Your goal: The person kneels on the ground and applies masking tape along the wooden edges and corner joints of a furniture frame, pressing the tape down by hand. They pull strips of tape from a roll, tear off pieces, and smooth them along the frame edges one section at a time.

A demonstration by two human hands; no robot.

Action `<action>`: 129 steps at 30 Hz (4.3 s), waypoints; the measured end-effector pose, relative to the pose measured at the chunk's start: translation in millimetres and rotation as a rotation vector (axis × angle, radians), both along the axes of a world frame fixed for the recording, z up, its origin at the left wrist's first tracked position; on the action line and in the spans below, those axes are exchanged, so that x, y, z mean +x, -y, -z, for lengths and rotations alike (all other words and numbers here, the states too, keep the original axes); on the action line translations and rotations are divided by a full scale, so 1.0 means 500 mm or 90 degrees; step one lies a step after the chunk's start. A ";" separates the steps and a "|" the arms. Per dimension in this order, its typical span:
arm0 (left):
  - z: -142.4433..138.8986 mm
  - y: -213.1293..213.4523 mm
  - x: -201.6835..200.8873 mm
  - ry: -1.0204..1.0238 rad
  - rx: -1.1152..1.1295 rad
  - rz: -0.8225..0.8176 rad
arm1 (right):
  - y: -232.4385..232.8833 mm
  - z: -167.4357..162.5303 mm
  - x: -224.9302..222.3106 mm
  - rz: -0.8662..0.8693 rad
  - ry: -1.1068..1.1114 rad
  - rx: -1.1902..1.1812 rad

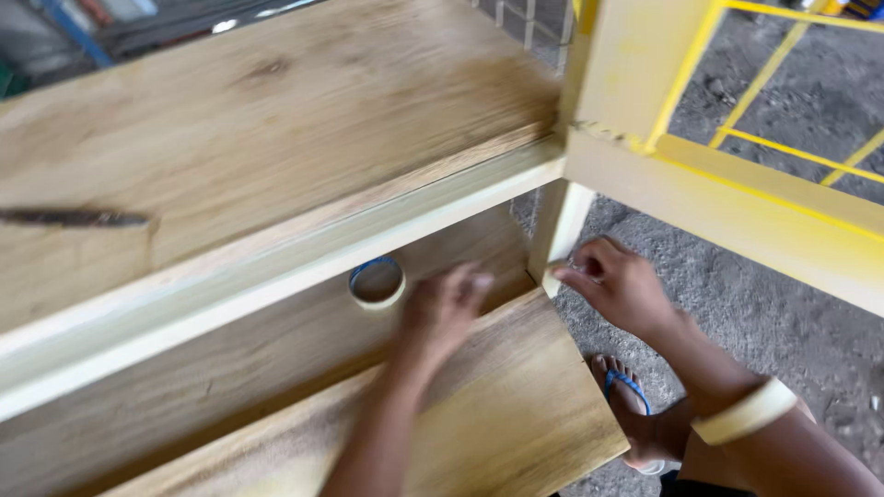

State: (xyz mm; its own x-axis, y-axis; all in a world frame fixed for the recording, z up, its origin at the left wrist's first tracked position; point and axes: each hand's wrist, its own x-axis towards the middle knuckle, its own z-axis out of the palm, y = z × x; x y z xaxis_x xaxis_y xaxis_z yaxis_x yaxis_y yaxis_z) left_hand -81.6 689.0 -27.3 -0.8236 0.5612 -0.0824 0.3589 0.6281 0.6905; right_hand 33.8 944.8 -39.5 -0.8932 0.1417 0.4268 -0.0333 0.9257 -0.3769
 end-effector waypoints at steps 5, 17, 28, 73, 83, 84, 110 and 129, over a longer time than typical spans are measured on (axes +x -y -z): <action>0.047 0.207 -0.083 -0.444 -0.232 -0.040 | 0.108 -0.046 0.055 -0.188 -0.075 -0.037; -0.059 0.229 0.063 -0.158 0.253 0.164 | 0.264 -0.083 0.013 -0.412 0.103 -0.156; -0.001 0.168 0.148 -0.367 0.510 -0.025 | 0.260 -0.033 0.054 -0.419 0.061 -0.303; 0.039 0.284 0.198 -0.176 0.704 -0.194 | 0.259 -0.220 0.081 -0.265 0.159 0.131; 0.044 0.341 0.195 -0.181 0.541 -0.349 | 0.292 -0.288 0.074 -0.193 0.315 0.229; 0.027 0.347 0.195 -0.316 0.402 -0.384 | 0.299 -0.297 0.073 -0.224 0.301 0.247; -0.108 0.235 0.256 0.018 0.055 0.011 | 0.351 -0.284 0.129 -0.414 0.281 0.128; -0.050 0.405 0.268 0.027 0.634 -0.091 | 0.474 -0.025 -0.279 -0.388 -0.250 0.299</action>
